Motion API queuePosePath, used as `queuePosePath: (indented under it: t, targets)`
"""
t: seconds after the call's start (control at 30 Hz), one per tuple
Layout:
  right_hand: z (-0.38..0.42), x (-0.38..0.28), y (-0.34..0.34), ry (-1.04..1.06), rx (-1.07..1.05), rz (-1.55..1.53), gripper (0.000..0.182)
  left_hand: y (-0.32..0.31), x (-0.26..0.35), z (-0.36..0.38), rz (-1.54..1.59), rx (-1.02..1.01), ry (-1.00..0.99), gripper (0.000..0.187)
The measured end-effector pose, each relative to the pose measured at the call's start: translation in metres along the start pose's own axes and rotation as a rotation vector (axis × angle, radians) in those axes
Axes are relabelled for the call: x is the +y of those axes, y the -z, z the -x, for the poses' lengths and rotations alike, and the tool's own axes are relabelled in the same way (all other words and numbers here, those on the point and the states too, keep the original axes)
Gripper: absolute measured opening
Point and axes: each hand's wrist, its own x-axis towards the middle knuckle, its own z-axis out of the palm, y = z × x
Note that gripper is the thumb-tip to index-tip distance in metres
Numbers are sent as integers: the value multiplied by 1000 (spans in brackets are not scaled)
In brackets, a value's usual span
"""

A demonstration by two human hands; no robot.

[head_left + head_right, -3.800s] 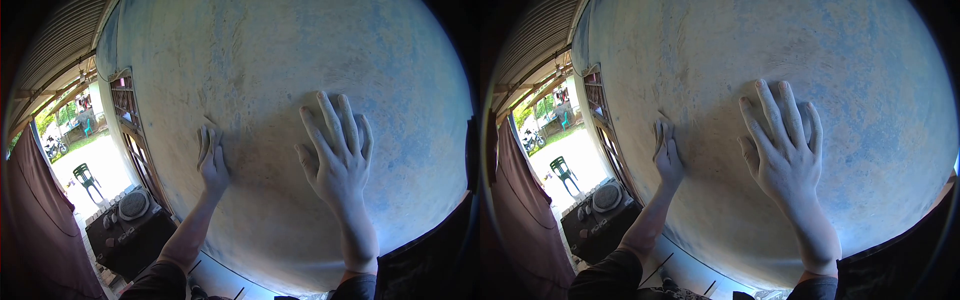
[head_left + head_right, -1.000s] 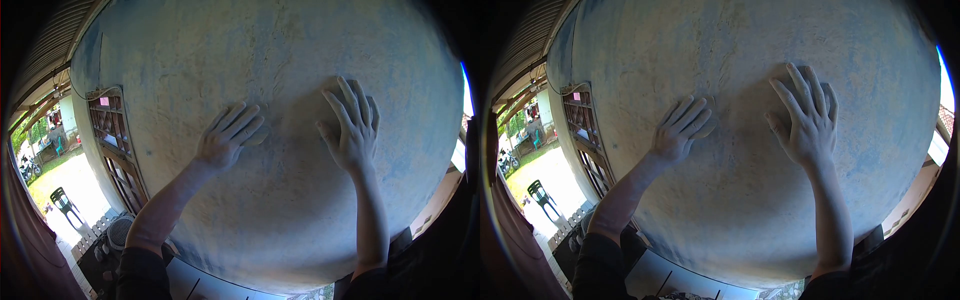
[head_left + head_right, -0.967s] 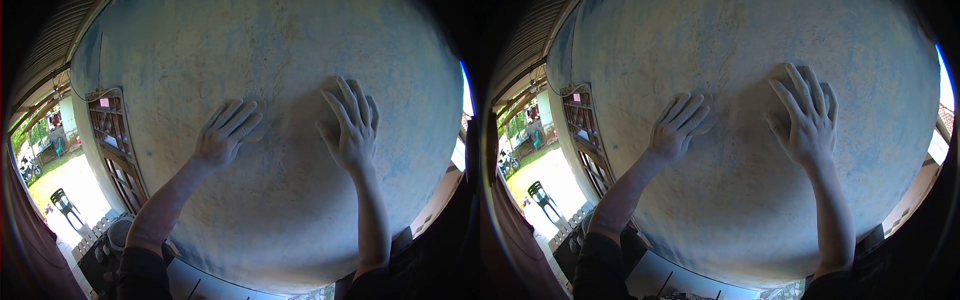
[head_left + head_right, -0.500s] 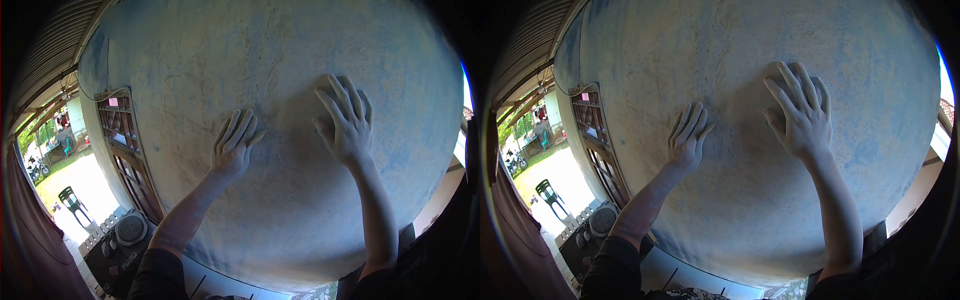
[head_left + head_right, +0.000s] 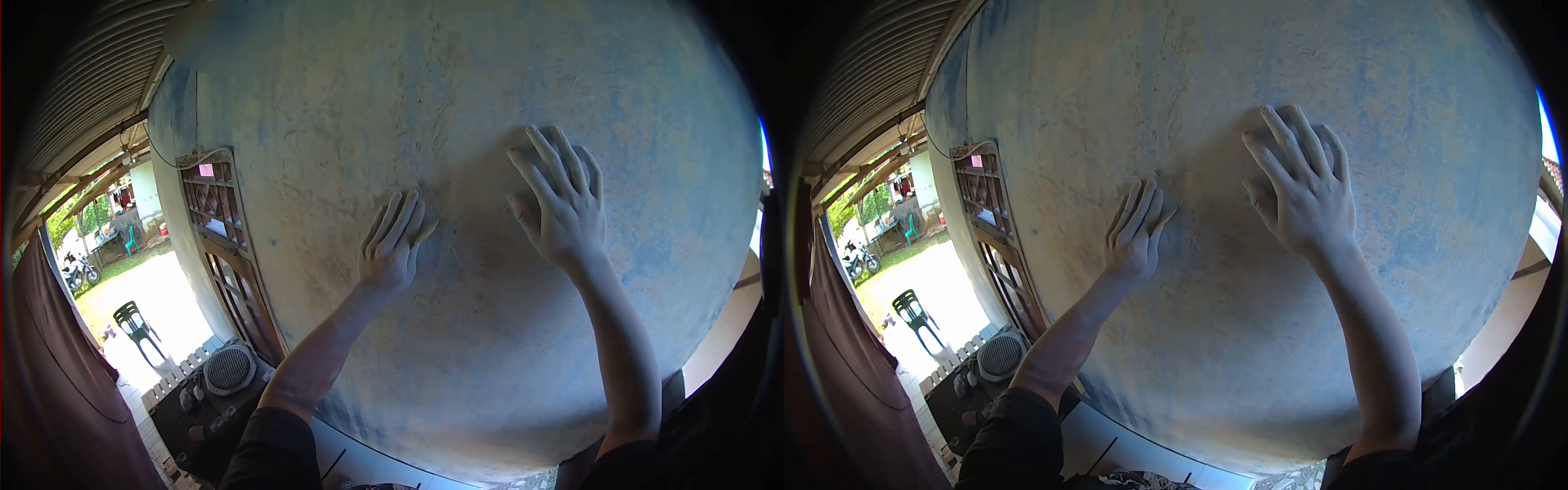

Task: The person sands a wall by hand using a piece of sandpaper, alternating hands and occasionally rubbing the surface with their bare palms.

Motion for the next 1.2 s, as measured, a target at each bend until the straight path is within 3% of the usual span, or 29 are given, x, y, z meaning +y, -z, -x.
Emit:
queuePosePath:
  t: [0.07, 0.17, 0.27, 0.47, 0.53, 0.7, 0.83, 1.0, 1.2]
  targets:
    - [0, 1, -1, 18, -14, 1, 57, 6, -11, -33, -80, 50, -85, 42]
    - [0, -1, -1, 12, -12, 54, 53, 19, -13, -103, -39, 114, -35, 46]
    - [0, -1, -2, 10, -18, 67, 53, 11, -5, -108, 42, 207, -5, 43]
    - [1, -3, -2, -2, -7, 52, 54, 2, 6, 3, 37, 71, -42, 39]
    - [1, -3, -2, -2, -18, 65, 54, 16, 1, -22, 6, 29, -87, 41]
    - [2, -3, -4, -1, -40, 100, 54, 9, -18, -113, 27, 235, -11, 39]
    - [3, -3, -4, -20, -43, 92, 55, 1, 1, -75, 104, 264, 21, 38]
    - [2, -2, -2, -3, -23, 86, 59, 2, -5, -4, 99, 85, -73, 40]
    - [2, -4, -6, 13, -24, 129, 56, 6, -27, -113, 99, 232, -7, 39]
